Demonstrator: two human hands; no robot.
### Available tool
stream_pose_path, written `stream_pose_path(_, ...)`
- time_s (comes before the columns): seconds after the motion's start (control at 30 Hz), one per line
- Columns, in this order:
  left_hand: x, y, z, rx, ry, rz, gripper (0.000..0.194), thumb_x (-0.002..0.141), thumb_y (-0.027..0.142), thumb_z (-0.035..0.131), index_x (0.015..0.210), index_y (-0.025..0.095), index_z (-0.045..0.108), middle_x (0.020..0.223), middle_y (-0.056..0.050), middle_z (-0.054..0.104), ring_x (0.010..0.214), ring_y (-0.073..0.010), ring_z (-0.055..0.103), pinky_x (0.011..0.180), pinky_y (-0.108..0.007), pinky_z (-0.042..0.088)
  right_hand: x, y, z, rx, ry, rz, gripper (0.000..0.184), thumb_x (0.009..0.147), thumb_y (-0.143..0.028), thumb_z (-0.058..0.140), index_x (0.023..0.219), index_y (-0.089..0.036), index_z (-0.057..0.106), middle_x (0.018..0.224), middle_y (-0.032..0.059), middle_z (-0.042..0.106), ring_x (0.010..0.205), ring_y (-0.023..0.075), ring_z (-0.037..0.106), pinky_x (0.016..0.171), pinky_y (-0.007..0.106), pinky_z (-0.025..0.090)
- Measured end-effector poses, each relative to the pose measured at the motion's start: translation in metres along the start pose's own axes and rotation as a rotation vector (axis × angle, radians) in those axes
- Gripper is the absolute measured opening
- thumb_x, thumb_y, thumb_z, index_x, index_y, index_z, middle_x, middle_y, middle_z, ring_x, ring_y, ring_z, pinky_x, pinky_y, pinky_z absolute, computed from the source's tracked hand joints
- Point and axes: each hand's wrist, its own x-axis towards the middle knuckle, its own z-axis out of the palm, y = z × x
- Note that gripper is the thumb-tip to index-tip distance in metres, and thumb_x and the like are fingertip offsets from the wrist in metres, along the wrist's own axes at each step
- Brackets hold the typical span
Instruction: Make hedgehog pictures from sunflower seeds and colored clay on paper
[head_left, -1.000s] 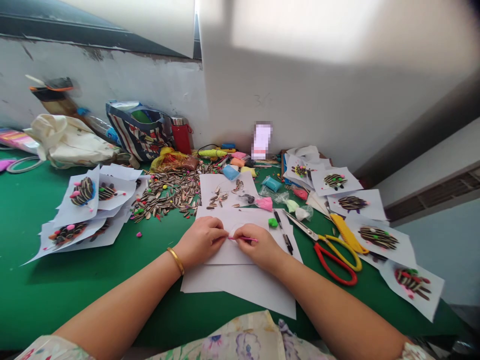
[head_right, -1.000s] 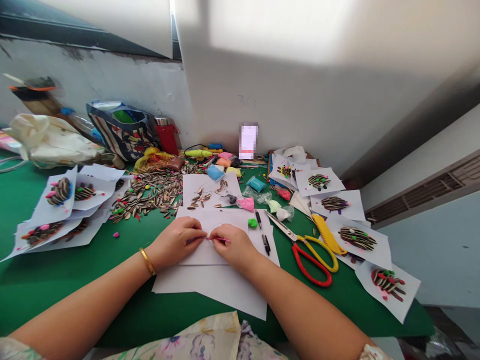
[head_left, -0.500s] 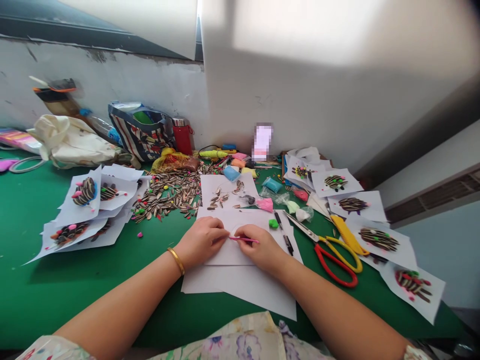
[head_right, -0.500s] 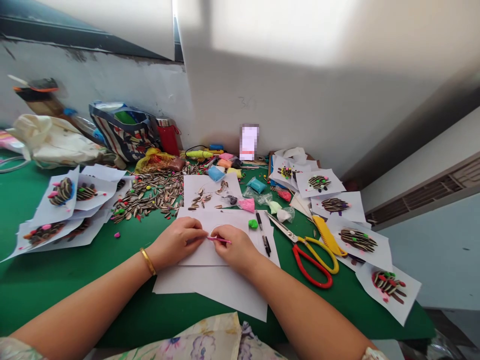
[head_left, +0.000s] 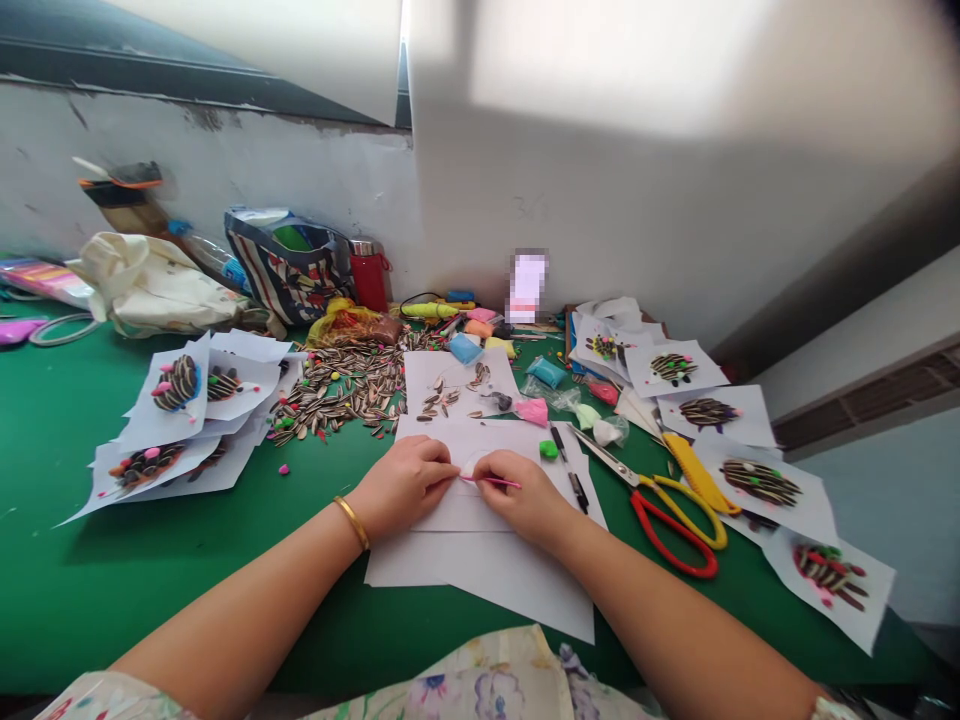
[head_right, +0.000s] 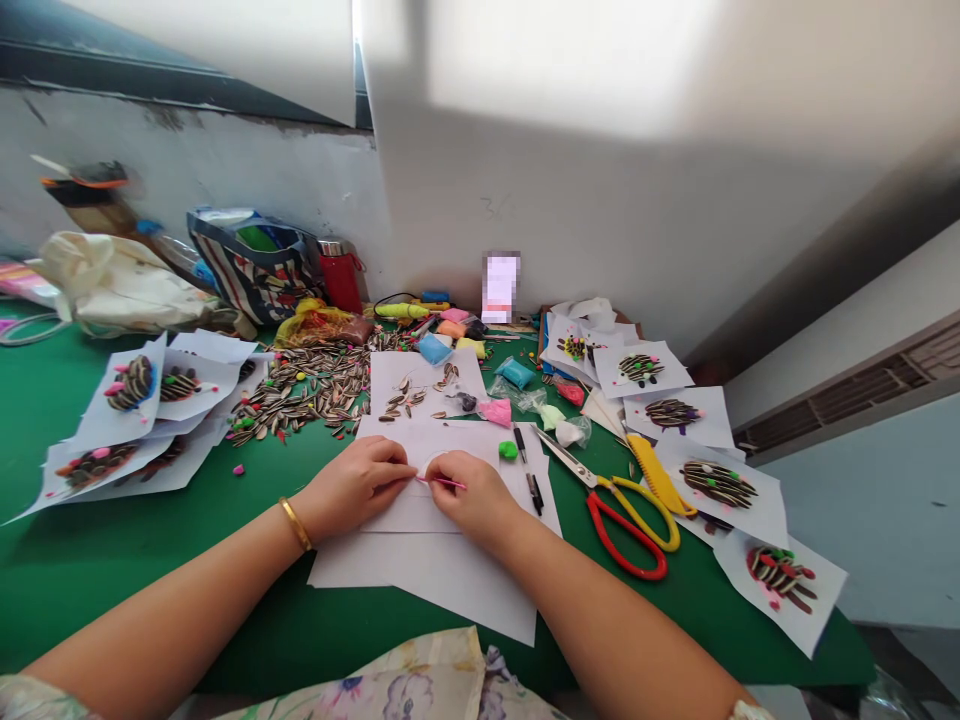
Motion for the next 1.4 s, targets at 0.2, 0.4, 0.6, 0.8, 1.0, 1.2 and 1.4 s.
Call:
stream_pose_path(0.2, 0.0, 0.0, 0.002, -0.008, 0.01, -0.004, 0.019, 0.091, 0.019, 0.055, 0.097, 0.022, 0.073, 0.094, -0.006, 0.065, 0.088, -0.0185, 0.058, 0.083, -0.034, 0.045, 0.0, 0.001, 0.001, -0.034, 0.01, 0.005, 0.015, 0.083, -0.01, 0.053, 0.083, -0.022, 0.063, 0.081, -0.0002, 0.062, 0.077, 0.0143, 0.056, 0.071, 0.026, 0.044)
stream_pose_path(0.4, 0.0, 0.0, 0.003, -0.026, 0.009, -0.001, 0.021, 0.092, 0.019, 0.054, 0.098, 0.022, 0.073, 0.095, -0.006, 0.065, 0.087, -0.0185, 0.058, 0.082, -0.035, 0.045, 0.001, 0.001, 0.0, -0.013, 0.015, -0.008, 0.016, 0.082, -0.009, 0.053, 0.083, -0.022, 0.062, 0.082, -0.0001, 0.063, 0.078, 0.0141, 0.057, 0.072, 0.025, 0.044)
stream_pose_path(0.6, 0.0, -0.001, 0.002, -0.047, 0.011, -0.009, 0.019, 0.091, 0.02, 0.055, 0.096, 0.022, 0.074, 0.096, -0.006, 0.065, 0.088, -0.0187, 0.058, 0.082, -0.035, 0.046, 0.0, 0.001, 0.001, -0.021, 0.013, -0.009, 0.016, 0.082, -0.009, 0.052, 0.082, -0.022, 0.062, 0.081, 0.0004, 0.062, 0.077, 0.0145, 0.057, 0.071, 0.026, 0.043)
stream_pose_path(0.8, 0.001, -0.001, 0.004, -0.063, 0.007, -0.008, 0.02, 0.09, 0.019, 0.056, 0.098, 0.022, 0.074, 0.097, -0.006, 0.067, 0.089, -0.0187, 0.059, 0.083, -0.035, 0.046, 0.0, 0.001, 0.0, -0.007, 0.006, -0.011, 0.017, 0.082, -0.009, 0.052, 0.083, -0.022, 0.063, 0.082, 0.0001, 0.063, 0.078, 0.0143, 0.057, 0.072, 0.026, 0.044)
stream_pose_path(1.0, 0.0, -0.002, 0.003, -0.053, 0.023, -0.004, 0.019, 0.09, 0.018, 0.056, 0.098, 0.022, 0.073, 0.098, -0.006, 0.067, 0.09, -0.0187, 0.06, 0.084, -0.035, 0.046, 0.001, -0.002, -0.001, 0.017, 0.005, 0.013, 0.017, 0.081, -0.009, 0.052, 0.082, -0.022, 0.062, 0.081, -0.0003, 0.062, 0.078, 0.0142, 0.057, 0.072, 0.026, 0.043)
stream_pose_path(1.2, -0.001, 0.003, -0.002, 0.049, -0.019, 0.052, 0.023, 0.094, 0.02, 0.052, 0.106, 0.024, 0.071, 0.103, -0.006, 0.068, 0.093, -0.0196, 0.058, 0.088, -0.038, 0.044, 0.005, -0.006, -0.006, 0.046, 0.058, 0.169, 0.011, 0.077, -0.012, 0.051, 0.075, -0.021, 0.058, 0.074, -0.0023, 0.06, 0.07, 0.0133, 0.054, 0.065, 0.024, 0.041)
stream_pose_path(1.4, -0.002, 0.005, -0.004, 0.138, -0.052, 0.091, 0.027, 0.095, 0.017, 0.048, 0.111, 0.023, 0.068, 0.105, -0.006, 0.067, 0.096, -0.0206, 0.056, 0.092, -0.04, 0.042, 0.006, -0.007, -0.01, 0.112, 0.082, 0.251, 0.008, 0.077, -0.016, 0.051, 0.074, -0.021, 0.057, 0.071, -0.0033, 0.057, 0.066, 0.0128, 0.052, 0.062, 0.024, 0.039)
